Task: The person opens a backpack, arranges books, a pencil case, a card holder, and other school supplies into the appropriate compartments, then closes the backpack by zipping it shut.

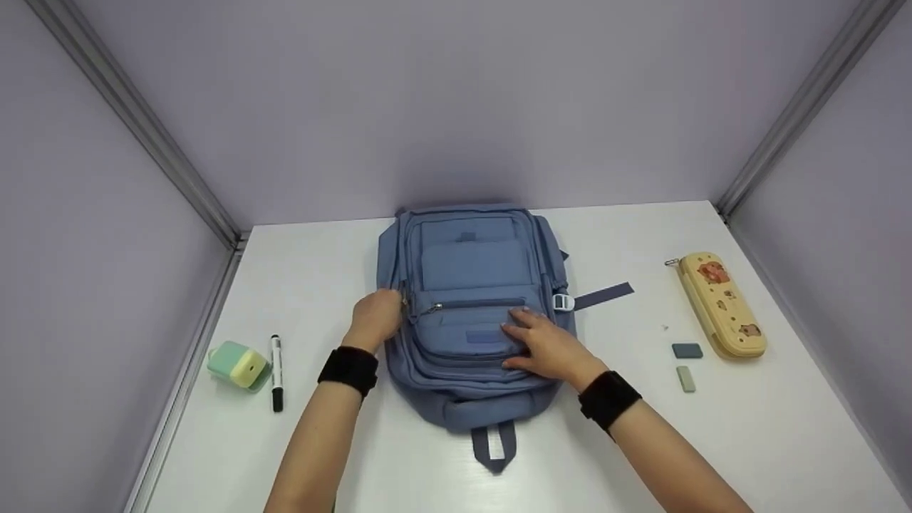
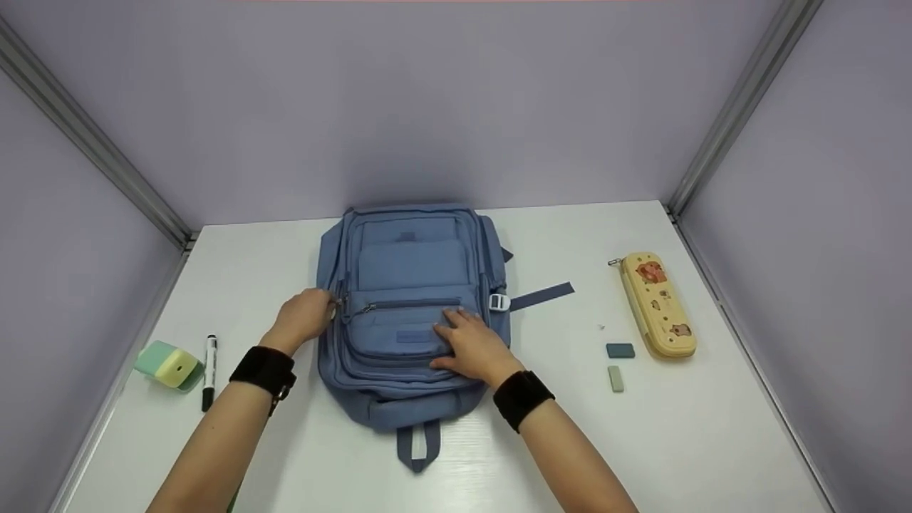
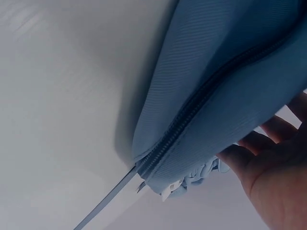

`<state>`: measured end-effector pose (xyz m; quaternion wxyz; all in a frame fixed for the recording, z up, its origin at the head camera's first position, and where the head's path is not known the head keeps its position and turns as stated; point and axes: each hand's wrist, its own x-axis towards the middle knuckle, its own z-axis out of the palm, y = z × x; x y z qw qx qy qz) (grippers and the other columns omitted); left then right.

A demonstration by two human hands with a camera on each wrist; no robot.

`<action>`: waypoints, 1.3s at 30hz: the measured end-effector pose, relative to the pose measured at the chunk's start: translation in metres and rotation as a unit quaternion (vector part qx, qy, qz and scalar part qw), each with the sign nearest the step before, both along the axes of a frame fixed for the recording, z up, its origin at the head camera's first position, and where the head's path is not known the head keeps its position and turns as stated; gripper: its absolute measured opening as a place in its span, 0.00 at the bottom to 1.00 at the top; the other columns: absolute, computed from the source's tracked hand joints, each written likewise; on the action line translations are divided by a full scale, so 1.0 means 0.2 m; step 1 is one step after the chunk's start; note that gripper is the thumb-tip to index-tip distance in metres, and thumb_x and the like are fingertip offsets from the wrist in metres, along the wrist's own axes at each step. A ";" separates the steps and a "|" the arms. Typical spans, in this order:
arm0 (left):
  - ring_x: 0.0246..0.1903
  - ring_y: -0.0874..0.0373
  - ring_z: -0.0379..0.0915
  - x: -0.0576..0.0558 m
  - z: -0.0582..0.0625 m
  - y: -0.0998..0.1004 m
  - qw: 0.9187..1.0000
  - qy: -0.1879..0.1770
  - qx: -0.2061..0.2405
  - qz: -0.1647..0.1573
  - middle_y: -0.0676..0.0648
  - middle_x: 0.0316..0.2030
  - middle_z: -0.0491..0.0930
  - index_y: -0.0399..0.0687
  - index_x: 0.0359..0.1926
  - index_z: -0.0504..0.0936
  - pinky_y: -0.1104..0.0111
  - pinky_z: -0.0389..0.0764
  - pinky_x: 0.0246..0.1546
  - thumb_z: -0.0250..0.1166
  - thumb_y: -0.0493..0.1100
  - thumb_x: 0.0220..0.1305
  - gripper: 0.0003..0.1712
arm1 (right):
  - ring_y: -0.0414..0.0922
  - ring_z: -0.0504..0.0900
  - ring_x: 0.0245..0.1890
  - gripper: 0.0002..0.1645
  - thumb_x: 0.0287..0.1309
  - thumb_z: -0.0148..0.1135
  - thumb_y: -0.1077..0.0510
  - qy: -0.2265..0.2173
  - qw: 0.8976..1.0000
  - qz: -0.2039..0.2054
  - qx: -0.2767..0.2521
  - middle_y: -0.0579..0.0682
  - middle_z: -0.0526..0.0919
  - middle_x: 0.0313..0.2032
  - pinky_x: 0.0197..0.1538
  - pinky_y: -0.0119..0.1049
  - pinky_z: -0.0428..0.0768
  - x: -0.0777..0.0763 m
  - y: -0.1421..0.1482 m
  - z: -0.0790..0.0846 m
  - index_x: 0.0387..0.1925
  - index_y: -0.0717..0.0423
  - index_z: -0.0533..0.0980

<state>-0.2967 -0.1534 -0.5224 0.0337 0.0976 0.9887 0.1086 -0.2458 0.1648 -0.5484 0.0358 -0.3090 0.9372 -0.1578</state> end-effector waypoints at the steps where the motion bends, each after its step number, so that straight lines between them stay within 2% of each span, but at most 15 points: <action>1: 0.33 0.44 0.81 0.01 0.00 0.00 1.000 -0.003 -0.002 -0.003 0.37 0.35 0.84 0.36 0.34 0.84 0.55 0.81 0.32 0.58 0.32 0.66 0.08 | 0.65 0.60 0.68 0.44 0.55 0.67 0.36 0.003 1.000 0.001 0.000 0.64 0.64 0.68 0.65 0.54 0.64 0.00 0.00 0.00 0.65 0.59 0.72; 8: 0.31 0.44 0.80 0.06 0.05 0.00 0.998 -0.046 -0.020 -0.032 0.38 0.34 0.83 0.38 0.30 0.82 0.53 0.80 0.30 0.59 0.29 0.61 0.07 | 0.66 0.60 0.68 0.42 0.57 0.67 0.38 0.012 1.000 -0.003 0.008 0.65 0.64 0.68 0.65 0.56 0.63 0.01 -0.02 -0.01 0.65 0.59 0.72; 15: 0.28 0.44 0.79 0.11 0.08 -0.01 0.996 -0.057 -0.023 -0.058 0.40 0.29 0.82 0.40 0.25 0.79 0.50 0.80 0.31 0.60 0.31 0.61 0.08 | 0.67 0.59 0.68 0.41 0.58 0.66 0.39 0.010 1.000 -0.005 0.009 0.66 0.63 0.68 0.66 0.57 0.62 0.01 -0.02 -0.01 0.65 0.60 0.72; 19: 0.27 0.47 0.77 0.12 0.10 -0.02 0.995 -0.066 -0.019 -0.072 0.42 0.26 0.80 0.42 0.23 0.78 0.51 0.80 0.31 0.60 0.31 0.61 0.10 | 0.66 0.60 0.68 0.40 0.60 0.64 0.39 0.024 1.000 -0.002 0.010 0.66 0.64 0.68 0.65 0.58 0.63 0.01 -0.02 -0.02 0.64 0.60 0.72; 24: 0.26 0.49 0.74 0.15 0.11 -0.04 0.992 -0.090 -0.012 -0.087 0.43 0.26 0.79 0.41 0.24 0.79 0.52 0.79 0.32 0.61 0.33 0.63 0.10 | 0.66 0.61 0.67 0.38 0.61 0.64 0.40 0.036 0.999 0.004 0.008 0.66 0.65 0.67 0.65 0.59 0.63 0.01 -0.03 -0.03 0.63 0.61 0.73; 30: 0.23 0.54 0.68 0.16 0.13 -0.06 0.984 -0.145 0.016 -0.101 0.47 0.23 0.74 0.42 0.21 0.77 0.58 0.74 0.30 0.63 0.32 0.62 0.12 | 0.66 0.62 0.67 0.37 0.62 0.63 0.40 0.035 0.999 0.000 0.008 0.65 0.66 0.67 0.65 0.59 0.62 0.00 -0.04 -0.03 0.63 0.60 0.73; 34: 0.18 0.58 0.65 0.18 0.13 -0.05 0.975 -0.185 0.033 -0.116 0.52 0.16 0.71 0.44 0.16 0.75 0.66 0.70 0.23 0.67 0.31 0.57 0.15 | 0.67 0.63 0.66 0.36 0.62 0.64 0.42 0.041 0.999 0.002 -0.002 0.67 0.67 0.66 0.64 0.59 0.64 0.00 -0.04 -0.03 0.62 0.61 0.74; 39: 0.12 0.62 0.60 0.20 0.15 -0.04 0.966 -0.211 0.047 -0.139 0.56 0.08 0.66 0.48 0.09 0.68 0.70 0.61 0.16 0.68 0.29 0.53 0.24 | 0.69 0.65 0.63 0.35 0.61 0.65 0.43 0.055 0.998 0.001 -0.017 0.69 0.68 0.64 0.63 0.58 0.66 0.01 -0.03 -0.04 0.61 0.62 0.75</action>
